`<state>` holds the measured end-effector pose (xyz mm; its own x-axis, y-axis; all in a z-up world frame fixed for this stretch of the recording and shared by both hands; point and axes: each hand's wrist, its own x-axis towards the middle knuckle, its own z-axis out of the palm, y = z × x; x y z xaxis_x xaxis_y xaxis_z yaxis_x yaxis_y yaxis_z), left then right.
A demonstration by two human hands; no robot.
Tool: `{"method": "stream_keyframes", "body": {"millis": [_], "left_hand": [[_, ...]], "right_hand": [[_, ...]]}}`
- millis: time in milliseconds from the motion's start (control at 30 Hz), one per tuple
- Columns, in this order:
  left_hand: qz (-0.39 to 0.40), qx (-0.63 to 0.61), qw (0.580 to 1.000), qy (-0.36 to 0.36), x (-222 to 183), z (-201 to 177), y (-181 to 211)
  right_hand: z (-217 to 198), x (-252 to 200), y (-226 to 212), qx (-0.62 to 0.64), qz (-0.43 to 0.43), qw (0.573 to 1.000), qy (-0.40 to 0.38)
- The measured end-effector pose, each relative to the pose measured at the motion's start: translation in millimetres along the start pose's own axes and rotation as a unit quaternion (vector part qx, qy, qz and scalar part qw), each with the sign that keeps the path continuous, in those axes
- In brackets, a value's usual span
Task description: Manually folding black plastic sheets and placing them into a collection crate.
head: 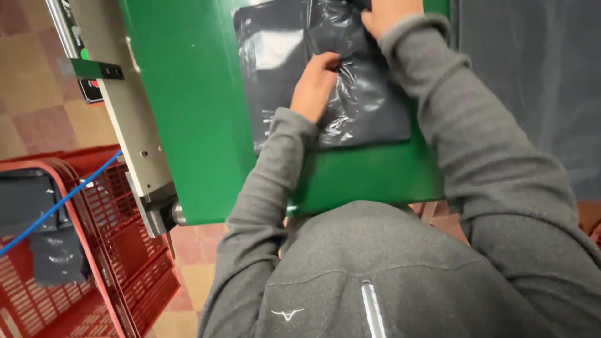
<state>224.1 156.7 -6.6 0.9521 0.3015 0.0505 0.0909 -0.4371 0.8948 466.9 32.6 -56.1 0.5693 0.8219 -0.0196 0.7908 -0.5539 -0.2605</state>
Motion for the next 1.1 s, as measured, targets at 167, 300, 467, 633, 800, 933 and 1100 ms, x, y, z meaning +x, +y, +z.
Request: {"method": "stream_keyframes", "body": {"millis": [167, 300, 467, 633, 800, 933, 1100], "left_hand": [[-0.178, -0.649, 0.739, -0.031, -41.6, -49.0, -78.1], [-0.176, -0.694, 0.698, 0.017, -82.3, -84.6, -131.1], [-0.228, -0.546, 0.806, -0.031, -99.4, -105.6, -107.3], [-0.155, 0.237, 0.949, 0.139, -82.1, -65.7, -8.5], [0.017, 0.420, 0.905, 0.059, -72.8, 27.9, -30.7], [0.058, 0.487, 0.871, 0.018, -93.9, 13.0, -31.2], [0.029, 0.350, 0.928, -0.123, -139.9, -72.6, -14.2]], "right_hand": [[-118.0, -129.8, -100.8, 0.067, -0.170, 0.964, 0.192], [-81.0, -196.7, -113.2, 0.067, -0.193, 0.960, 0.192], [-37.4, -225.8, -102.5, 0.044, -0.154, 0.973, 0.164], [-75.2, -218.4, -128.4, 0.066, -0.137, 0.980, 0.125], [-35.2, -168.1, -182.9, 0.168, -0.116, 0.966, 0.160], [17.2, -156.6, -177.7, 0.155, -0.054, 0.981, 0.100], [-15.1, -181.4, -137.2, 0.053, 0.018, 0.996, 0.064]]}}
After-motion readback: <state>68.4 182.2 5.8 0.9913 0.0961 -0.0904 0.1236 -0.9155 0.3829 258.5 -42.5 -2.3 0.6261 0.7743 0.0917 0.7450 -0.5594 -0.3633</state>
